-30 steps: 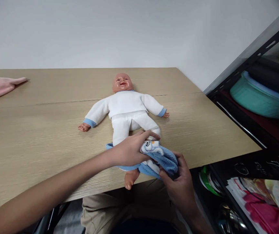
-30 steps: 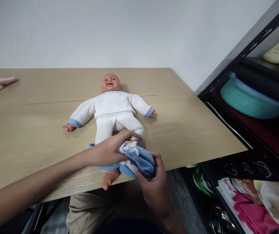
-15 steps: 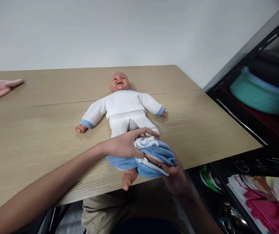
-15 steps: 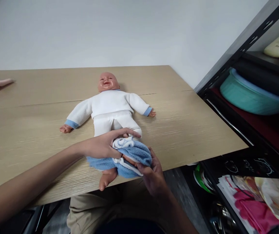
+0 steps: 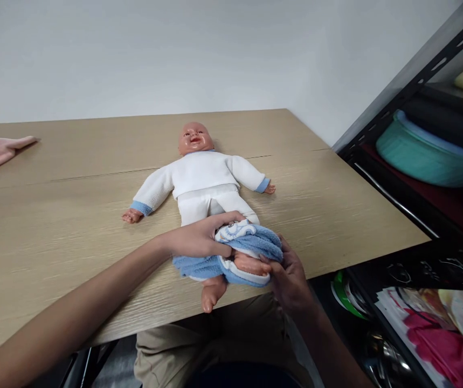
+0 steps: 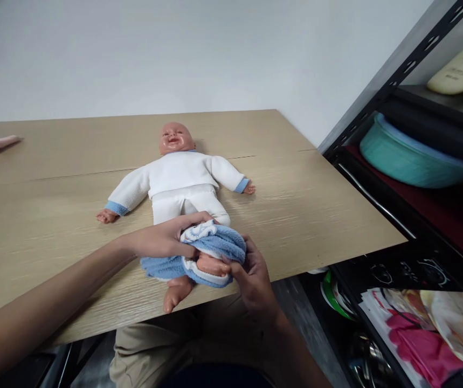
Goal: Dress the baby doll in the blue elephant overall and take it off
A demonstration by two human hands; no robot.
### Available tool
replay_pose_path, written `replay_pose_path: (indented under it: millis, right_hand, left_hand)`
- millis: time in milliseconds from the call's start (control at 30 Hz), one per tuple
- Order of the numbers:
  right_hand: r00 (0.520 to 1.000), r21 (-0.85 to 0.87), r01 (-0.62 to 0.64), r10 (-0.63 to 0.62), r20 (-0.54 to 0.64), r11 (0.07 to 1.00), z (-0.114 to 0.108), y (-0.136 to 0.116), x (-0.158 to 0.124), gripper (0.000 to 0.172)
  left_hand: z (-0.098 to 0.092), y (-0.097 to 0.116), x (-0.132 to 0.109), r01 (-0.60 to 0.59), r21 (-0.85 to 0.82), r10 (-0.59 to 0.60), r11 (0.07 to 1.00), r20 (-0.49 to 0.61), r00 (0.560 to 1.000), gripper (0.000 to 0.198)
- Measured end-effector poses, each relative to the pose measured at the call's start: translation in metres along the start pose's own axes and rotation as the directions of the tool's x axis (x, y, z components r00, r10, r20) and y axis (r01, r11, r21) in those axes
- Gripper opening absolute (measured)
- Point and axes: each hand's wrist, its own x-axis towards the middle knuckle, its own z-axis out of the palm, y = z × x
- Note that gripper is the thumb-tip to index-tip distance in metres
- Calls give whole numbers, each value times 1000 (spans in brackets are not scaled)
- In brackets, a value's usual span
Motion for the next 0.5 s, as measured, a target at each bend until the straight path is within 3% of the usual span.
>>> replay_pose_path:
  millis: [133, 267, 367, 500]
  right_hand:
    - [983, -126, 182, -181, 14, 975, 2, 0, -5, 29]
    - [932, -167, 361, -361, 31, 917, 4, 7, -9, 21]
    - [912, -174, 405, -409, 14, 898, 4, 12, -9, 16]
    - [922, -159, 381, -386, -1, 911, 7, 18, -12, 14]
  left_hand:
    - [-2, -2, 2, -67, -13, 66, 998, -19, 998, 54]
    - [-2, -5, 3, -124, -48, 122, 991, -29, 992, 60]
    - [-2, -8, 3, -122, -100, 118, 987, -47, 992, 64]
    - [-2, -12, 3, -139, -157, 132, 978, -60, 990, 68]
